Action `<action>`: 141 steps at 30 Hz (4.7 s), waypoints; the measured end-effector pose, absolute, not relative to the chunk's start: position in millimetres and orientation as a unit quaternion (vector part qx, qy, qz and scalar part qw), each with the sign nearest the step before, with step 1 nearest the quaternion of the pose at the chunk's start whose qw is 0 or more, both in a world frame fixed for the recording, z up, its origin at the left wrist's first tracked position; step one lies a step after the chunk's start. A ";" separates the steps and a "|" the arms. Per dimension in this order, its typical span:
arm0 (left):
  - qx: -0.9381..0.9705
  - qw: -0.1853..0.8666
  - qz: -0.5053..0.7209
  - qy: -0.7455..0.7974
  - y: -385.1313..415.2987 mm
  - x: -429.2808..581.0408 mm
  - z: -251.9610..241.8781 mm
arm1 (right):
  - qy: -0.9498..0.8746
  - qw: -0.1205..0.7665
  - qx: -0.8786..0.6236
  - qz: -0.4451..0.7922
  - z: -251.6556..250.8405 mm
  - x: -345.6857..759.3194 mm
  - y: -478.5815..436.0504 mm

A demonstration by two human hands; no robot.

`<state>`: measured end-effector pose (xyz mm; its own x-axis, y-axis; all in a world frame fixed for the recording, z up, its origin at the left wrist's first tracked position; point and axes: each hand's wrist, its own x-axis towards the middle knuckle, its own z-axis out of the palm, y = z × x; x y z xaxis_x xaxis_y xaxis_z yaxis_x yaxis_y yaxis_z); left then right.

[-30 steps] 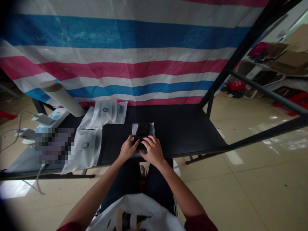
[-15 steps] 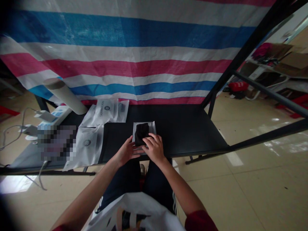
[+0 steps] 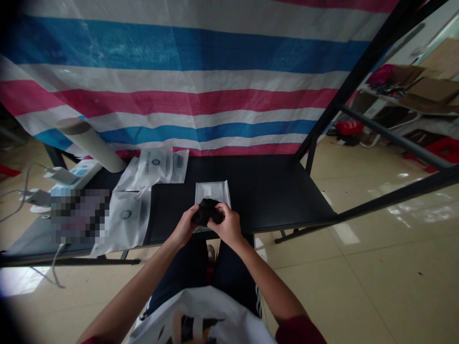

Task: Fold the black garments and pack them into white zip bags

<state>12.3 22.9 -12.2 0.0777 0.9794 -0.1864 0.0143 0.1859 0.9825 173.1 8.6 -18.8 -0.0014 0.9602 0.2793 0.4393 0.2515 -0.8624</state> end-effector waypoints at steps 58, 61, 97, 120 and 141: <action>0.793 0.294 0.286 0.451 25.2 41.0 6.7 | -0.494 0.387 -0.582 0.518 -64.3 179.0 47.6; 0.800 0.248 0.292 0.462 22.7 42.2 4.7 | -0.485 0.410 -0.528 0.563 -55.4 182.7 49.3; 0.861 0.141 0.309 0.378 -6.5 28.7 -12.2 | -0.524 0.379 -0.467 0.604 -36.4 207.3 12.3; 0.831 0.140 0.246 0.479 -22.0 12.2 -12.9 | -0.625 0.444 -0.596 0.237 -59.3 185.9 101.7; 0.840 0.057 0.147 0.519 -50.1 -14.1 -39.5 | -0.611 0.451 -0.575 0.304 -62.2 185.4 97.2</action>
